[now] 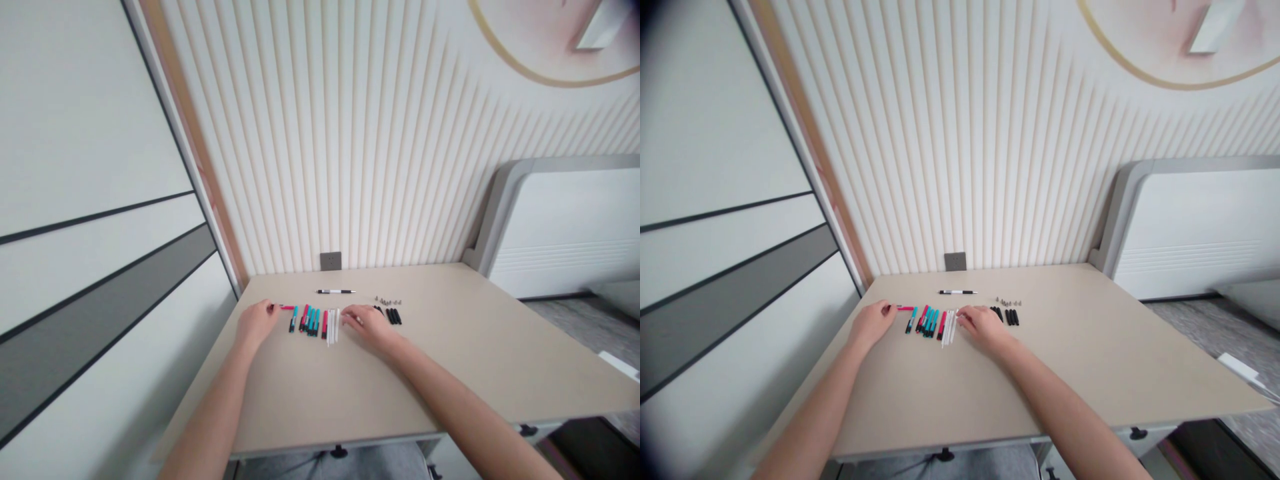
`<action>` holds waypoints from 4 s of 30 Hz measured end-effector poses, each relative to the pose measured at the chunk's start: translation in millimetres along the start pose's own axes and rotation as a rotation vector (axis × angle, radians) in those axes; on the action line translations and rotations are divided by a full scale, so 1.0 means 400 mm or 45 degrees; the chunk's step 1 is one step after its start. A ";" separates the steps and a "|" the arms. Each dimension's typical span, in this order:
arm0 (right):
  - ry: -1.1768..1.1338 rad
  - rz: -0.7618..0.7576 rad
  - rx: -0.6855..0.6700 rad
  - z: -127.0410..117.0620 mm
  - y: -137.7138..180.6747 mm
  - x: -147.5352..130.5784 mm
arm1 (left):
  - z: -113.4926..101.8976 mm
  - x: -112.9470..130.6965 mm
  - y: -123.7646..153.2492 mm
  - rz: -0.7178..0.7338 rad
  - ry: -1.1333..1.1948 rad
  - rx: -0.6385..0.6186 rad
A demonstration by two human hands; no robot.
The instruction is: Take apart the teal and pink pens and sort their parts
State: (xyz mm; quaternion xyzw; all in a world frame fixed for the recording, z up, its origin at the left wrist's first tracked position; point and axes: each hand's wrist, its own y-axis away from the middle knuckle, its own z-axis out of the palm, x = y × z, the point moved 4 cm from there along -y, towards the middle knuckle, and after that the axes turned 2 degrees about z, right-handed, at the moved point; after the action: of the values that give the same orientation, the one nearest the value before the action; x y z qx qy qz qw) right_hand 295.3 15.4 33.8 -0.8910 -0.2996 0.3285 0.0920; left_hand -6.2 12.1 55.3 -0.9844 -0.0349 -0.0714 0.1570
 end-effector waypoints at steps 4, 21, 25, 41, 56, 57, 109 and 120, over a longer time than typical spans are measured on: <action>-0.042 0.018 0.196 -0.048 -0.008 0.054 | 0.007 0.001 0.003 0.030 -0.088 -0.141; 0.118 0.112 -0.028 -0.030 -0.006 0.120 | 0.008 0.054 0.027 0.274 -0.221 -0.395; 0.103 0.061 -0.098 -0.035 -0.004 0.114 | 0.011 0.058 0.027 0.317 -0.220 -0.407; 0.157 0.065 -0.132 -0.032 -0.004 0.127 | 0.029 0.050 0.016 0.317 -0.199 -0.354; 0.120 0.024 -0.077 -0.035 -0.004 0.113 | 0.030 0.045 0.018 0.289 -0.115 -0.340; 0.125 0.023 -0.067 -0.036 -0.004 0.112 | 0.029 0.046 0.019 0.295 -0.107 -0.340; 0.125 0.102 0.320 -0.098 -0.058 0.134 | 0.080 0.199 0.077 0.912 0.139 -0.302; -0.030 0.349 0.584 -0.159 -0.009 0.237 | 0.073 0.194 0.068 0.861 0.095 -0.292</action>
State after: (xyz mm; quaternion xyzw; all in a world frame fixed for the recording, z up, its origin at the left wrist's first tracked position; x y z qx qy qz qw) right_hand 391.6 76.9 33.6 -0.8753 -0.0949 0.4074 0.2427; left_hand 76.6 -0.9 31.5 -0.9482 0.3067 -0.0549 0.0614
